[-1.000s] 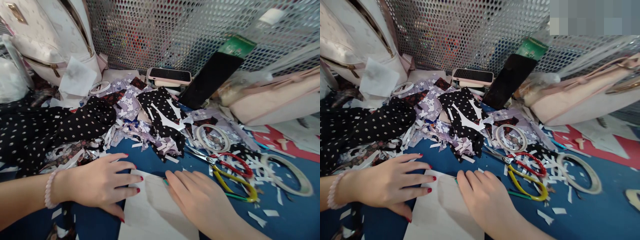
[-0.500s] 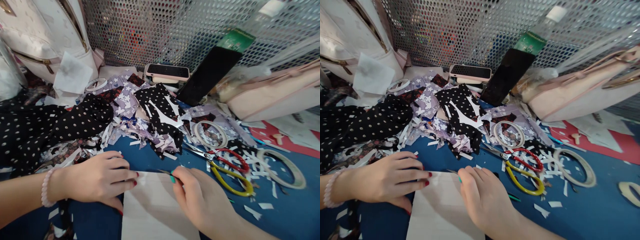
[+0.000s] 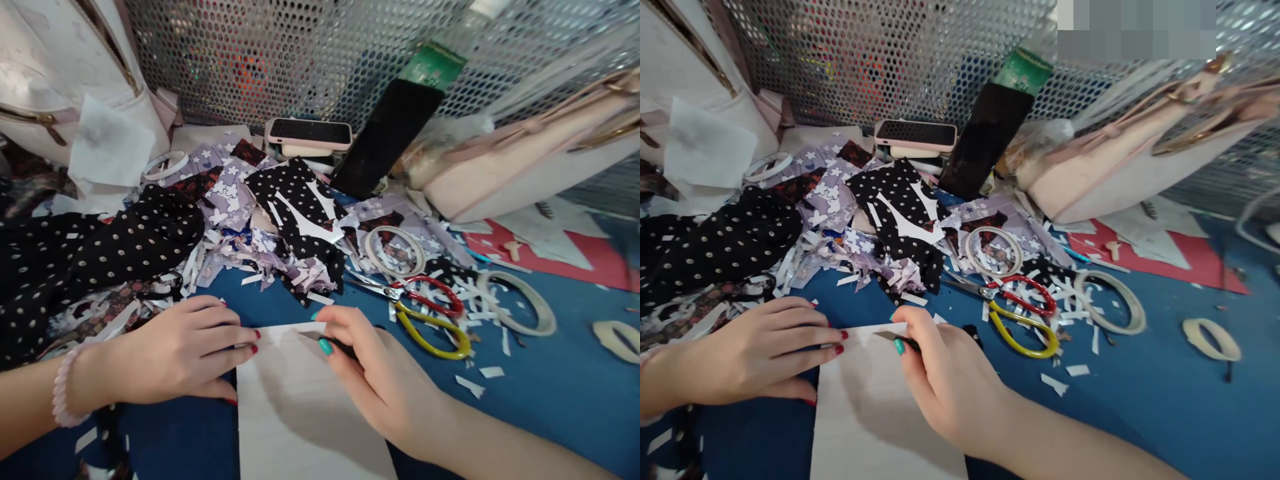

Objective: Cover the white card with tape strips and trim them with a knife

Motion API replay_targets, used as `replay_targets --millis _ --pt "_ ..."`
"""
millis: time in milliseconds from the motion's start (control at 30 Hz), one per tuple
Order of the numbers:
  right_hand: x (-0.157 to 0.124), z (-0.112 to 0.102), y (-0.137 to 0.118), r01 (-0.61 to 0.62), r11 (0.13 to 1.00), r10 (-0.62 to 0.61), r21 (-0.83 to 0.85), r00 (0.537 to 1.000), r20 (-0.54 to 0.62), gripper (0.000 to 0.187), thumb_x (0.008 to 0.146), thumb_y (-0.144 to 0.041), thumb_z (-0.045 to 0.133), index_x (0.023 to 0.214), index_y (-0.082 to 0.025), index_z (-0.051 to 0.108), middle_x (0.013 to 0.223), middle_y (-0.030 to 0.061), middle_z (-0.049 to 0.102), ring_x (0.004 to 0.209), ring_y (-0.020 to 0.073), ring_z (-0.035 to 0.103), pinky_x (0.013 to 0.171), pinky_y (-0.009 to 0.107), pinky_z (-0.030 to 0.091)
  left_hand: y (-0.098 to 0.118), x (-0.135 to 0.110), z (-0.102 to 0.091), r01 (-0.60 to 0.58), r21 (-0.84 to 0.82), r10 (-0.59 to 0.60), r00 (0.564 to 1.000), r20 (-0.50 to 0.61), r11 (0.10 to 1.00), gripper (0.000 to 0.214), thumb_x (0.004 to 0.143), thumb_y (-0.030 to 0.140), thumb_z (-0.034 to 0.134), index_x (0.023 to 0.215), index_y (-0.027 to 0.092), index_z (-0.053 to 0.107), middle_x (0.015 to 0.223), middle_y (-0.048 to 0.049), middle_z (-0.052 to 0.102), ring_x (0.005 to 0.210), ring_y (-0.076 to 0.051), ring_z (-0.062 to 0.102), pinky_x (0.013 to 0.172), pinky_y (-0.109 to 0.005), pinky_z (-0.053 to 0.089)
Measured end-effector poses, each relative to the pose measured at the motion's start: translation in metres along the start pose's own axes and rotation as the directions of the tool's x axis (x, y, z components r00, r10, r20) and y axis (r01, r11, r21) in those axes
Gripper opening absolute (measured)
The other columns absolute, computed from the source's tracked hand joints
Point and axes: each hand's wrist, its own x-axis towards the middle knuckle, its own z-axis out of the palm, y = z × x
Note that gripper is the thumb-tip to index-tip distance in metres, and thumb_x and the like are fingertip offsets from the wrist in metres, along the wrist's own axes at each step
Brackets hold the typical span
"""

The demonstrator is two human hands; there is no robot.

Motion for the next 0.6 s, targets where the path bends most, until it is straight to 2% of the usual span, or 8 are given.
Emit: replay_targets --millis 100,233,367,467,533,600 --pt "0.0 -0.002 -0.001 -0.031 0.996 0.028 0.086 0.999 0.036 0.034 0.099 -0.006 0.035 0.125 -0.026 0.045 0.075 -0.0046 0.069 0.054 0.0155 0.065 0.053 0.026 0.044 0.0 0.001 0.0 0.0 0.0 0.0 1.0 0.007 1.0 0.033 0.112 0.045 0.058 0.113 0.017 0.074 0.114 -0.0046 0.084 0.1 -0.019 0.077 0.1 -0.035 0.056" --pt "0.0 -0.002 -0.002 -0.068 0.992 0.06 0.105 0.995 0.074 0.032 0.099 -0.008 0.037 0.125 -0.025 0.046 0.072 -0.0051 0.066 0.053 0.0155 0.063 0.054 0.027 0.043 0.0 0.0 -0.001 0.0 0.006 0.0 1.0 0.028 1.0 0.03 0.105 0.046 0.07 0.113 0.017 0.075 0.113 -0.0058 0.084 0.101 -0.02 0.076 0.101 -0.034 0.057" --pt "0.0 -0.002 -0.002 -0.063 0.99 0.054 0.125 0.996 0.073 0.035 0.098 -0.007 0.035 0.126 -0.026 0.044 0.075 -0.0055 0.068 0.052 0.015 0.064 0.051 0.026 0.039 -0.001 -0.001 0.001 -0.005 0.0 0.005 1.0 0.008 1.0 0.029 0.11 0.044 0.063 0.111 0.017 0.074 0.111 -0.0051 0.084 0.1 -0.019 0.077 0.101 -0.033 0.057" --pt "-0.001 -0.001 -0.002 -0.054 0.992 0.048 0.111 0.997 0.061 0.037 0.098 -0.006 0.035 0.128 -0.027 0.044 0.076 -0.0055 0.069 0.055 0.0158 0.066 0.053 0.026 0.042 0.001 0.001 0.002 -0.008 -0.005 0.008 1.0 0.001 1.0 0.03 0.112 0.043 0.058 0.111 0.017 0.074 0.112 -0.0048 0.084 0.099 -0.019 0.077 0.099 -0.034 0.057" --pt "-0.002 0.0 -0.001 -0.047 0.994 0.041 0.097 0.997 0.064 0.038 0.098 -0.007 0.036 0.128 -0.027 0.045 0.074 -0.0055 0.069 0.056 0.0171 0.068 0.055 0.027 0.042 0.001 0.004 -0.004 -0.011 0.005 0.011 1.0 0.008 1.0 0.031 0.112 0.043 0.057 0.112 0.016 0.073 0.114 -0.0054 0.084 0.099 -0.02 0.077 0.098 -0.035 0.059" --pt "-0.004 0.002 0.0 -0.052 0.995 0.043 0.085 0.995 0.095 0.036 0.098 -0.008 0.036 0.127 -0.027 0.046 0.071 -0.006 0.067 0.054 0.0174 0.065 0.053 0.028 0.04 -0.003 0.006 -0.018 -0.008 0.043 0.007 1.0 0.01 0.999 0.032 0.113 0.044 0.054 0.114 0.017 0.072 0.116 -0.0064 0.083 0.102 -0.02 0.078 0.098 -0.035 0.061"
